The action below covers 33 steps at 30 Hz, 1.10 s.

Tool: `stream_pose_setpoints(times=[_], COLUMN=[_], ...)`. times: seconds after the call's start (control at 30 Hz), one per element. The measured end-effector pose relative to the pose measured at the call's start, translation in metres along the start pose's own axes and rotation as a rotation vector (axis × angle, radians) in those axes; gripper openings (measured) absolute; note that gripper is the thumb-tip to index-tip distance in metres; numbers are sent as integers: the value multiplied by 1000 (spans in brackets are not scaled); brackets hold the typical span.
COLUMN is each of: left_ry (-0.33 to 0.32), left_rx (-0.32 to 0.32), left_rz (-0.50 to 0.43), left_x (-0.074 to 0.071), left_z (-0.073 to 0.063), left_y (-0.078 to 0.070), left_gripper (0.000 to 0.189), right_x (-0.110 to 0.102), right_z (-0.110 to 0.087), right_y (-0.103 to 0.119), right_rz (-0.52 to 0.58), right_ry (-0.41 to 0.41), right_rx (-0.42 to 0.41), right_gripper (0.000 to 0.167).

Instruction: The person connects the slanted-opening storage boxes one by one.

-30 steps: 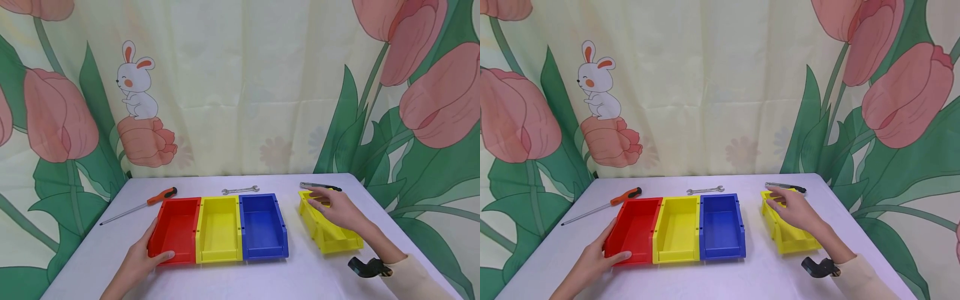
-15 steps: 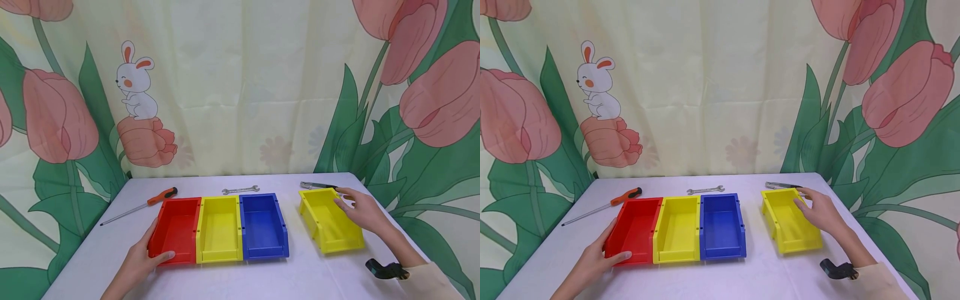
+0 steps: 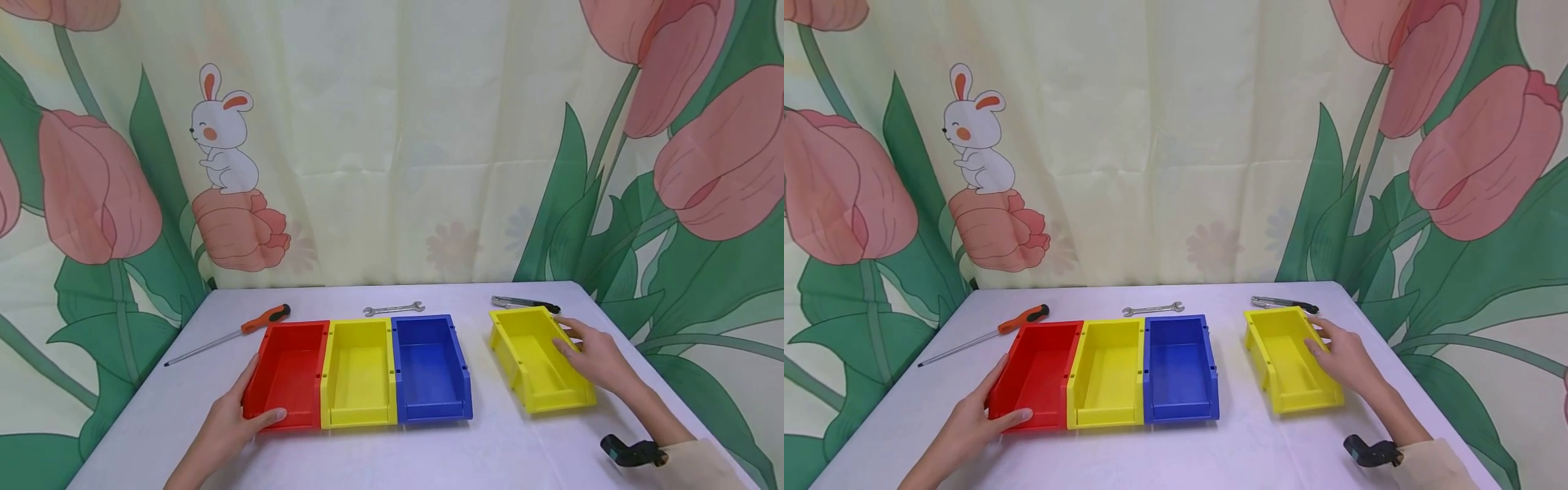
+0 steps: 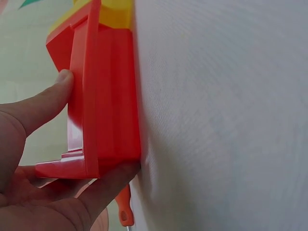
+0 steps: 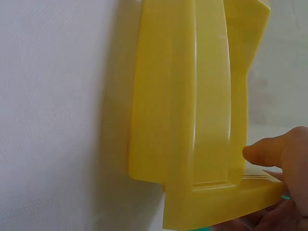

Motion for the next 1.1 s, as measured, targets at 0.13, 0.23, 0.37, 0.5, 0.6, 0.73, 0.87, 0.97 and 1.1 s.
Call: stream_pose_setpoints(times=[0.13,0.23,0.37,0.5,0.6,0.73,0.87,0.97,1.1], left_ry=[-3,-1,0,-3,-3,-1,-1,0,2], left_rx=[-2,-6,-3,3,6,7,2,-1,-3], left_rz=[5,3,-4,-8,-7,-5,-8,-10,-12], left_x=[0,2,2,2,2,1,1,1,1], left_z=[0,1,1,-1,-1,0,-1,-1,-1], left_y=[0,1,2,2,2,2,2,2,1], left_gripper=[133,134,134,133,134,135,135,135,135], right_x=[4,6,7,7,6,7,7,5,3], right_z=[0,0,-1,-2,-3,-4,-5,-4,-4], right_y=[-1,-2,-3,-1,0,2,6,12,25], right_rz=[-18,-29,-33,-30,-21,-11,-5,8,24], right_ry=[-16,-28,-46,-53,-57,-76,-103,-110,-106], right_rx=[16,27,20,12,13,8,-10,-22,-26], right_gripper=[59,59,58,56,55,54,52,51,51])
Point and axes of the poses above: each hand's wrist, its own z-axis towards the middle knuckle, its own x-axis out of the palm, y = z × x, the point moved 1 cm from there along z, towards the middle knuckle, and after that the axes turned 6 degrees about -y, right-handed, at the moved point
